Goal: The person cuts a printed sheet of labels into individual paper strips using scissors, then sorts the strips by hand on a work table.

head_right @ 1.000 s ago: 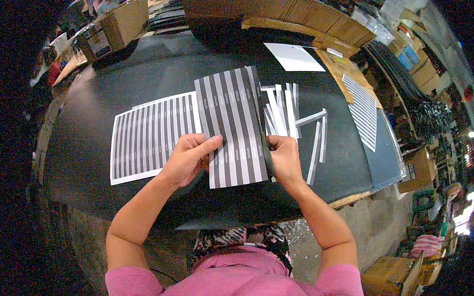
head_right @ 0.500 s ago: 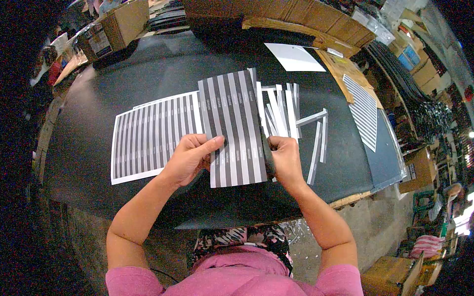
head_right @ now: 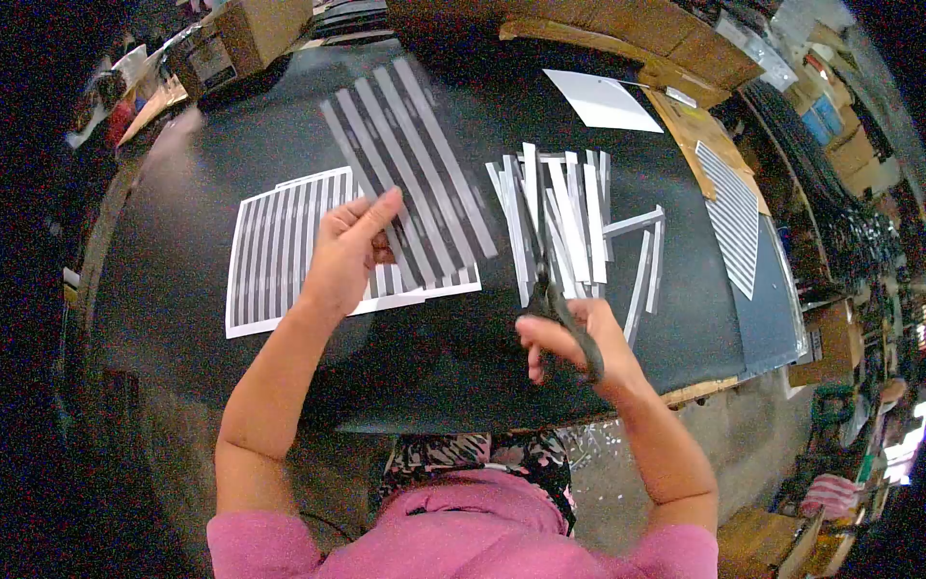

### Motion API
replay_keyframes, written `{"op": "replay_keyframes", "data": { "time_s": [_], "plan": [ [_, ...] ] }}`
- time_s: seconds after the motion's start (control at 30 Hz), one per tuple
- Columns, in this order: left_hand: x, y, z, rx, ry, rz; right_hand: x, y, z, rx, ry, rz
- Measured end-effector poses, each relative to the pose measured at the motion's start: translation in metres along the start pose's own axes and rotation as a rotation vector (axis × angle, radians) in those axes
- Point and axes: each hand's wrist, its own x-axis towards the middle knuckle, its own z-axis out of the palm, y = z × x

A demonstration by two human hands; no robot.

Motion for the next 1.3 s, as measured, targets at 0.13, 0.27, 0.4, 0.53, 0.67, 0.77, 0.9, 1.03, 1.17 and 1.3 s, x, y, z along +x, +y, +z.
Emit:
{"op": "replay_keyframes", "data": {
  "time_s": [0.13,0.27,0.4,0.53,0.67,0.77,0.9,1.03,1.17,1.3],
  "plan": [
    [0.002,0.004,-0.005,0.042,0.053,0.090,-0.016,0.012,0.003,-0.177,0.011,0.041],
    [0.001,0.002,-0.003,0.037,0.044,0.088,-0.016,0.022,0.008,-0.293,0.034,-0.009],
    [0.003,-0.005,-0.003,0.050,0.036,0.061,-0.009,0.017,0.016,-0.310,0.052,-0.021],
    [0.001,-0.004,0.000,0.029,0.029,0.064,-0.006,0.014,0.021,-0.315,0.051,0.003],
    [0.000,-0.003,0.000,0.034,0.018,0.057,-0.004,0.015,0.020,-0.298,0.048,-0.011],
    [0.000,-0.003,0.000,0.028,0.000,0.065,-0.005,0.014,0.020,-0.310,0.051,-0.006],
    [0.000,-0.003,0.000,0.010,-0.015,0.063,-0.004,0.016,0.020,-0.303,0.050,0.001],
    [0.000,-0.005,0.000,0.011,-0.023,0.057,-0.003,0.015,0.020,-0.283,0.049,0.012],
    [0.000,-0.005,0.001,0.005,-0.023,0.064,-0.003,0.015,0.021,-0.267,0.048,0.016],
    [0.000,-0.006,0.000,0.016,-0.028,0.068,-0.003,0.015,0.021,-0.274,0.058,0.018]
  ]
}}
